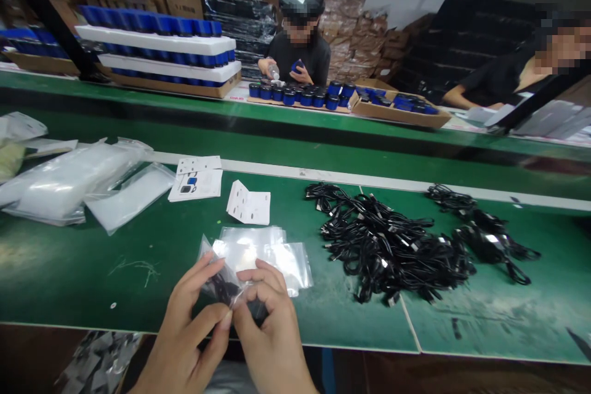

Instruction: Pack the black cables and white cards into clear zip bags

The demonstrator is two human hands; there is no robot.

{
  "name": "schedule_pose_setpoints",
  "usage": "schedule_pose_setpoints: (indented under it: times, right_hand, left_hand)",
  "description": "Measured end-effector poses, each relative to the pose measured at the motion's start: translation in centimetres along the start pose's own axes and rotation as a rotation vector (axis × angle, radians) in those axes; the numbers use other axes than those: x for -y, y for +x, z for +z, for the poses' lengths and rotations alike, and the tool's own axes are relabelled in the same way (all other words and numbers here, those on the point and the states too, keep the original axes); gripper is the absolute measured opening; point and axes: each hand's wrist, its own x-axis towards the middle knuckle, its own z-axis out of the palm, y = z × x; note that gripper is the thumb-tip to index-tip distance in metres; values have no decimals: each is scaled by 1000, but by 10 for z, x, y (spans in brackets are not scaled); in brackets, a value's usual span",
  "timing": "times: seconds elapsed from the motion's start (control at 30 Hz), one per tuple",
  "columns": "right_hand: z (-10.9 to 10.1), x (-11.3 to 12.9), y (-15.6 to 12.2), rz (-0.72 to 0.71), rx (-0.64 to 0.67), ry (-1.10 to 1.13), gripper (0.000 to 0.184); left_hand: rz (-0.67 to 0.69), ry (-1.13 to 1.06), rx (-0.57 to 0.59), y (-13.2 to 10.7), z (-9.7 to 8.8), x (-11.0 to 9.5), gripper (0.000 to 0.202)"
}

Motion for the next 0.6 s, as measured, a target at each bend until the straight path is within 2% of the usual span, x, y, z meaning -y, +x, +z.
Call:
schedule_pose_setpoints:
  times: [0.1,0.17,0.27,0.3,0.37,0.5,0.6]
  right_hand:
    - [-1,-2,0,-29,14,-16,14]
    - [1,-4,-2,-195,-38,-144,16]
    - [7,-8,-3,-511,-199,-392,19]
    - [9,-8,-3,-567,-232,-443,19]
    - [11,-9,-1,-585,-235,-460,17]
    - [7,-5,5,-531,-204,-297,14]
    - [-1,0,9,-471,-130,-222,15]
  left_hand:
    - [-37,-38,-33,-1,1,-2,21]
    - [-48,-64,-47,-1,-1,-3,20]
    - [-52,-84,-54,-1,-3,-4,18]
    - [-50,-79,-54,-1,-3,-5,18]
    - [-46,-55,-55,-1,-2,-7,17]
    - [5,19,-72,-1,1,-12,20]
    - [31,48,-51,4,-8,-7,15]
